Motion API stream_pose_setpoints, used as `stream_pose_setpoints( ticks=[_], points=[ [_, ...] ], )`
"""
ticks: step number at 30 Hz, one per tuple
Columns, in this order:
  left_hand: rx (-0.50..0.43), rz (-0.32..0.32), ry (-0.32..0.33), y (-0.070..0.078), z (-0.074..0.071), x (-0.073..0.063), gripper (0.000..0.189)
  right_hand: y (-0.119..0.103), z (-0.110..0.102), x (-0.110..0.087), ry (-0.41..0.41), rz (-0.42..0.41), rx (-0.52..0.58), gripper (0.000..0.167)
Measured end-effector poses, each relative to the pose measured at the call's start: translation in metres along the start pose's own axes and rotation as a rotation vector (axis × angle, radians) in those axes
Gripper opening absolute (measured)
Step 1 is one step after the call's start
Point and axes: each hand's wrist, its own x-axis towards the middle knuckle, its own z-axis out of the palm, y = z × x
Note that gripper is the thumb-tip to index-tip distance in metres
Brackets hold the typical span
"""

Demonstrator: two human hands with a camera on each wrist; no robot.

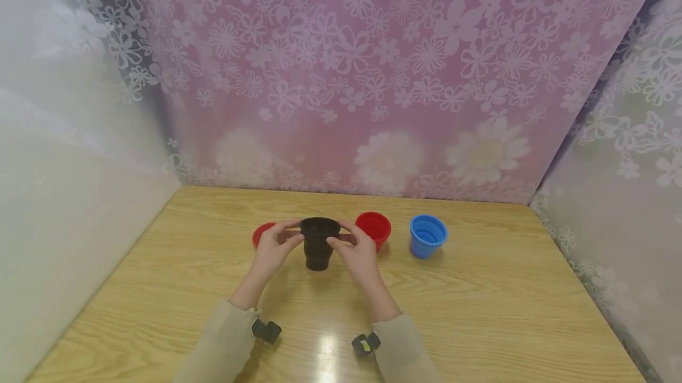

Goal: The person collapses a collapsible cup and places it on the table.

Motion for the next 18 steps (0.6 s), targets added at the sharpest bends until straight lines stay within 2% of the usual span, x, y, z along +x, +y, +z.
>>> stream_pose_setpoints(
  ticks=[5,9,16,18],
  points=[
    [0.0,0.008,-0.001,0.021,-0.001,-0.007,0.031,-0.003,-0.004,-0.002,-0.023,0.006,0.001,0.044],
    [0.029,0.016,0.003,0.027,0.0,-0.01,0.029,-0.004,-0.005,-0.002,-0.03,0.005,0.022,0.043],
    [0.01,-0.001,0.008,0.003,0.003,0.001,0.03,-0.004,-0.005,-0.001,0.011,0.0,0.054,0.037],
    [0.01,0.003,0.015,0.001,0.004,0.002,0.032,-0.003,-0.005,0.0,0.026,0.01,0.055,0.036]
  ],
)
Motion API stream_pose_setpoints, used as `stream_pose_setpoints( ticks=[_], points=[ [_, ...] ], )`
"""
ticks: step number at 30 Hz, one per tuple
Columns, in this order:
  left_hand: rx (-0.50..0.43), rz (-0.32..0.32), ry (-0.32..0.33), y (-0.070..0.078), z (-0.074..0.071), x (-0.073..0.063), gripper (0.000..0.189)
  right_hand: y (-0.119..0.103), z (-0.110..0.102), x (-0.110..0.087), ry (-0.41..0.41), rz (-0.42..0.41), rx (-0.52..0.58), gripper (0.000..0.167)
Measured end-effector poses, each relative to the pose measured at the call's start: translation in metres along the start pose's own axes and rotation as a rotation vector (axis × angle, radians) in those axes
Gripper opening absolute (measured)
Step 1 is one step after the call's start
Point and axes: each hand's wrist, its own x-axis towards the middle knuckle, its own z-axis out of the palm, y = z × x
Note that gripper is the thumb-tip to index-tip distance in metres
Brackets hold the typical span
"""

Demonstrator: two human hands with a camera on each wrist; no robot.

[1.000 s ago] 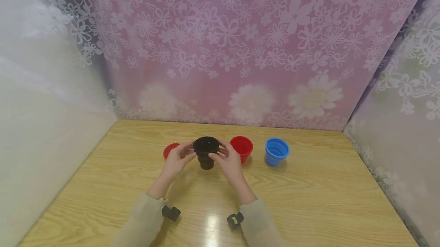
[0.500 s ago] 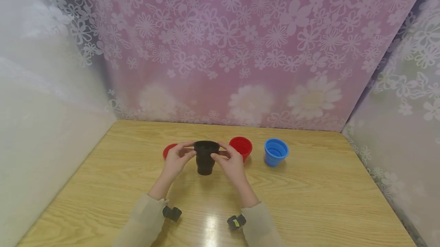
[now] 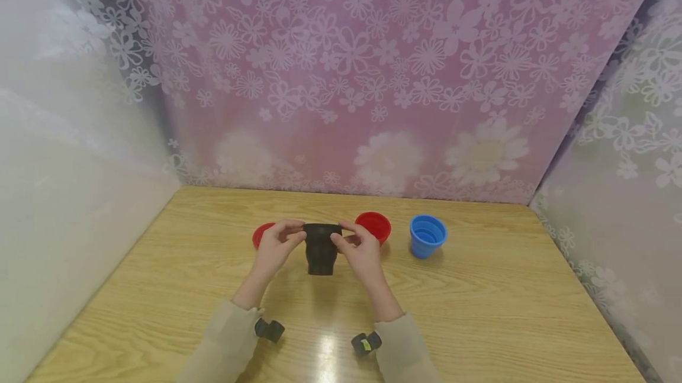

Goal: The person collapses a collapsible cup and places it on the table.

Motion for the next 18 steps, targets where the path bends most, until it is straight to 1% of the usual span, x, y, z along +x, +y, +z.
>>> stream_pose_setpoints(
  ticks=[9,12,18],
  points=[
    [-0.025,0.027,0.029,0.001,0.007,0.003,0.026,-0.005,0.003,-0.001,0.09,0.05,-0.003,0.029],
    [-0.022,0.025,0.05,0.001,0.01,0.003,0.024,-0.006,0.003,-0.001,0.109,0.063,0.002,0.03],
    [-0.031,0.056,0.068,0.002,0.016,0.005,0.022,-0.008,0.003,-0.001,0.14,0.111,-0.009,0.033]
  ],
)
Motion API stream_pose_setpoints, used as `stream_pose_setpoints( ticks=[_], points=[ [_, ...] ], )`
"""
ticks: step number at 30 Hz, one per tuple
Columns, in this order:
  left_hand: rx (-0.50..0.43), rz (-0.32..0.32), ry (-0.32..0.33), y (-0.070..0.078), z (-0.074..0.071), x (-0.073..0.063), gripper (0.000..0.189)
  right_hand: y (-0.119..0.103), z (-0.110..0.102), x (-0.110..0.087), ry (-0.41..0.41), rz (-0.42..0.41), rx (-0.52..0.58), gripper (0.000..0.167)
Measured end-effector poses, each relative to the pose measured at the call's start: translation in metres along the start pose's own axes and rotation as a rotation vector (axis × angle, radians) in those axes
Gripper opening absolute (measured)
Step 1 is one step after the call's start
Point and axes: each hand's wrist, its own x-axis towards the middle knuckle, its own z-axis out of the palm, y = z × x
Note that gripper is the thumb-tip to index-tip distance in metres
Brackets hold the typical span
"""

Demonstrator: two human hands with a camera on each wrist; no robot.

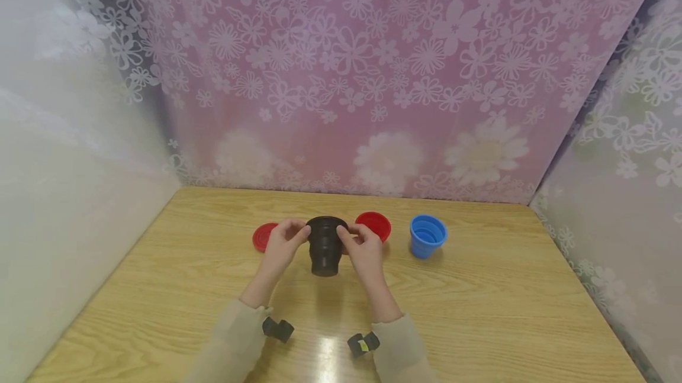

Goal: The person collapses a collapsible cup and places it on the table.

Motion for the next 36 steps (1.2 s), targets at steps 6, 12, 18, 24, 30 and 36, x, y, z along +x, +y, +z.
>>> stream_pose_setpoints(
  ticks=[6,12,18,24,30,36],
  points=[
    [-0.076,-0.015,-0.011,0.029,0.004,-0.008,0.016,-0.004,-0.001,-0.002,0.014,0.069,0.02,0.035],
    [-0.123,-0.029,-0.063,0.025,0.011,-0.007,0.019,-0.006,-0.002,-0.001,0.024,0.111,0.086,0.034],
    [-0.195,-0.075,-0.097,0.014,0.015,-0.005,0.03,-0.007,-0.006,-0.002,0.009,0.115,0.122,0.032],
    [-0.201,-0.126,-0.116,0.015,0.015,-0.007,0.027,-0.011,-0.011,-0.004,0.001,0.049,-0.013,0.03],
    [-0.149,-0.154,-0.196,0.027,0.015,-0.01,0.018,-0.012,-0.015,-0.005,-0.102,-0.029,0.027,0.022],
    [-0.13,-0.138,-0.226,0.048,0.013,-0.016,0.019,-0.015,-0.028,-0.003,-0.264,-0.094,-0.009,0.025]
  ],
)
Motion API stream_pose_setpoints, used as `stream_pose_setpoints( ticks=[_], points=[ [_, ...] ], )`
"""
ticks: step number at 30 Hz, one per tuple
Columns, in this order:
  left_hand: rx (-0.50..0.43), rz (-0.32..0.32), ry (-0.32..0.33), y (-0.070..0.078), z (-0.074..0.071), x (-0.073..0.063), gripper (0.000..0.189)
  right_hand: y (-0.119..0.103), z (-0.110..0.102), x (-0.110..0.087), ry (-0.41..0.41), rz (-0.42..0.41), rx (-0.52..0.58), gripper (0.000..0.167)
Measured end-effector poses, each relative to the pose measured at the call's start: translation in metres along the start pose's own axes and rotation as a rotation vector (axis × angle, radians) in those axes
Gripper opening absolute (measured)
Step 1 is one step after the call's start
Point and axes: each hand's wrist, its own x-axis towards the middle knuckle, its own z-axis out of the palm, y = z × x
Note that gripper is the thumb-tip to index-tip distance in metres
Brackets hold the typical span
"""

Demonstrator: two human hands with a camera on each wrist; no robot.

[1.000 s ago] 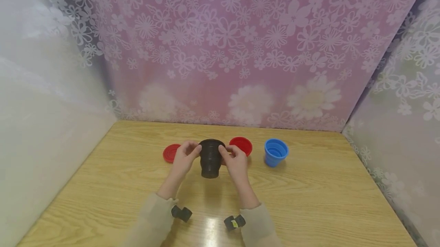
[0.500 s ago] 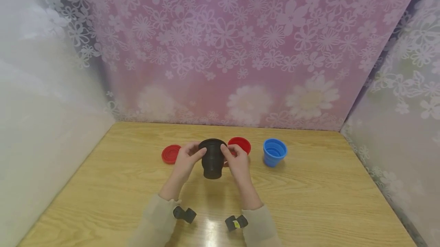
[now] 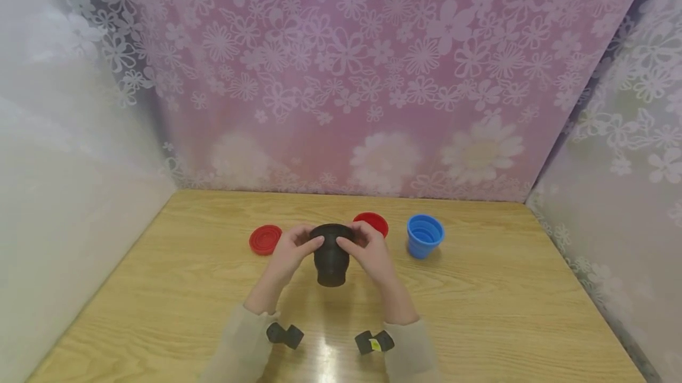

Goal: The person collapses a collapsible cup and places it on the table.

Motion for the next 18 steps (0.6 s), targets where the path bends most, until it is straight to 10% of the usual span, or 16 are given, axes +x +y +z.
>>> stream_pose_setpoints(
  ticks=[18],
  points=[
    [0.033,0.012,-0.038,-0.0007,-0.0048,-0.0022,0.024,0.0008,-0.0052,-0.0014,-0.062,-0.016,-0.081,0.028]
  ],
)
